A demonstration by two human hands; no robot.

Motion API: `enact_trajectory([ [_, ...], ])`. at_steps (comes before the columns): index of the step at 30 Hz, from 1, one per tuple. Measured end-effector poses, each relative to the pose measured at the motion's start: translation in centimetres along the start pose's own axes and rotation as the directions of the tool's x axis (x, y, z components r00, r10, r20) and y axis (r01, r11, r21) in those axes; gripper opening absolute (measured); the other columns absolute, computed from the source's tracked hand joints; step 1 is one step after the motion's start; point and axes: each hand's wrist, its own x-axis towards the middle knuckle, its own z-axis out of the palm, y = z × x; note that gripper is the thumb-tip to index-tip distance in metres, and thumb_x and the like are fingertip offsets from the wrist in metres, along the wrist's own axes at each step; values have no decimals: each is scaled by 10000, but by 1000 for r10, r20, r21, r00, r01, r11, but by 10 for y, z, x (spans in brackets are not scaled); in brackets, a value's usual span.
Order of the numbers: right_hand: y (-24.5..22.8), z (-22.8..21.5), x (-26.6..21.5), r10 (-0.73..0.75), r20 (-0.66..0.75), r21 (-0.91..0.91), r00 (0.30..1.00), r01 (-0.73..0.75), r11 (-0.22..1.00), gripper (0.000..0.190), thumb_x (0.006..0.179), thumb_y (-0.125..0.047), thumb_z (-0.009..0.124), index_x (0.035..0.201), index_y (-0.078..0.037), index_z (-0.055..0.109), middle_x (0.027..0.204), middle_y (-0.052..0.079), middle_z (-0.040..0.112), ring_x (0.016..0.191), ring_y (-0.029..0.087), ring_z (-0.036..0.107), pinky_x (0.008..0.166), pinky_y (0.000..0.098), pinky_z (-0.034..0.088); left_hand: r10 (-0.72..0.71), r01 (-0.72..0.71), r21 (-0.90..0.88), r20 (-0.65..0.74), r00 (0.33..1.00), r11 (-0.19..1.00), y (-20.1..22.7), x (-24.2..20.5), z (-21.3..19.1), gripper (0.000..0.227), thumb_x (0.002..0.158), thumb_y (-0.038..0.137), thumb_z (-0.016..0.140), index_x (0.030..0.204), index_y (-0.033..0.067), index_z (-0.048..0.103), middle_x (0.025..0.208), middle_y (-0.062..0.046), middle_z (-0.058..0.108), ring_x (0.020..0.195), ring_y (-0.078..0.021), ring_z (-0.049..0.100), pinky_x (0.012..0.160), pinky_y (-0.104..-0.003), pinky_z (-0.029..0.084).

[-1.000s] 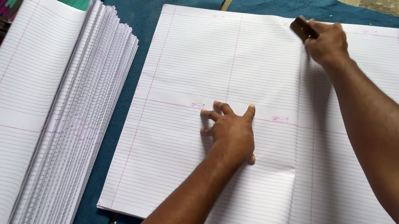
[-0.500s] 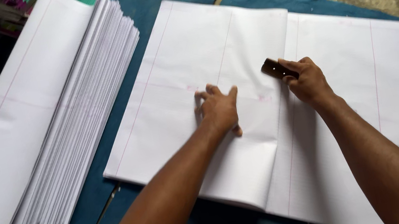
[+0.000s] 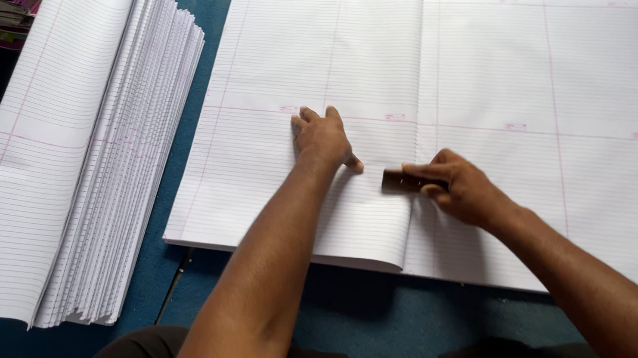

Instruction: The person sits on the floor and folds large lined paper sheets in half, then uses a wooden block to press the crease. They repeat this process for multiple sheets, stacking the folded ones to the side.

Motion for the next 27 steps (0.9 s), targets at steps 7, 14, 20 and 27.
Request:
enact_trajectory([
  [7,-3,16,-40,-97,186,-51,978,109,993,470,904,-133,664,1310,-368,679,1098,8,646,949,150,601,906,275,578,-9,9,-10,21,1000,1000,-1,1,1,1269,568,402,1006,1579,167,277,1664,-277,85,1545,-454,62,1231,-479,299],
  [14,-6,19,-54,-134,303,-28,943,150,988,462,854,-72,701,1238,-328,733,1063,26,668,956,153,627,891,310,586,10,-9,27,-12,1000,1000,-4,9,8,1295,558,450,1005,1589,179,271,1656,-285,107,1536,-467,80,1252,-476,258],
  [20,3,15,-45,-82,346,78,935,59,995,447,835,-23,682,1200,-268,763,1064,42,679,986,176,657,901,334,593,21,-20,31,-28,999,999,-8,19,16,1332,530,485,1004,1593,177,264,1656,-282,117,1536,-479,82,1229,-480,292],
  [27,35,-9,-34,137,65,221,988,-148,964,438,946,-147,604,1361,-269,669,1220,100,565,1087,254,587,967,482,550,48,-47,25,-40,998,999,-14,19,20,1341,540,515,995,1602,178,249,1656,-278,114,1536,-472,61,1250,-479,242],
])
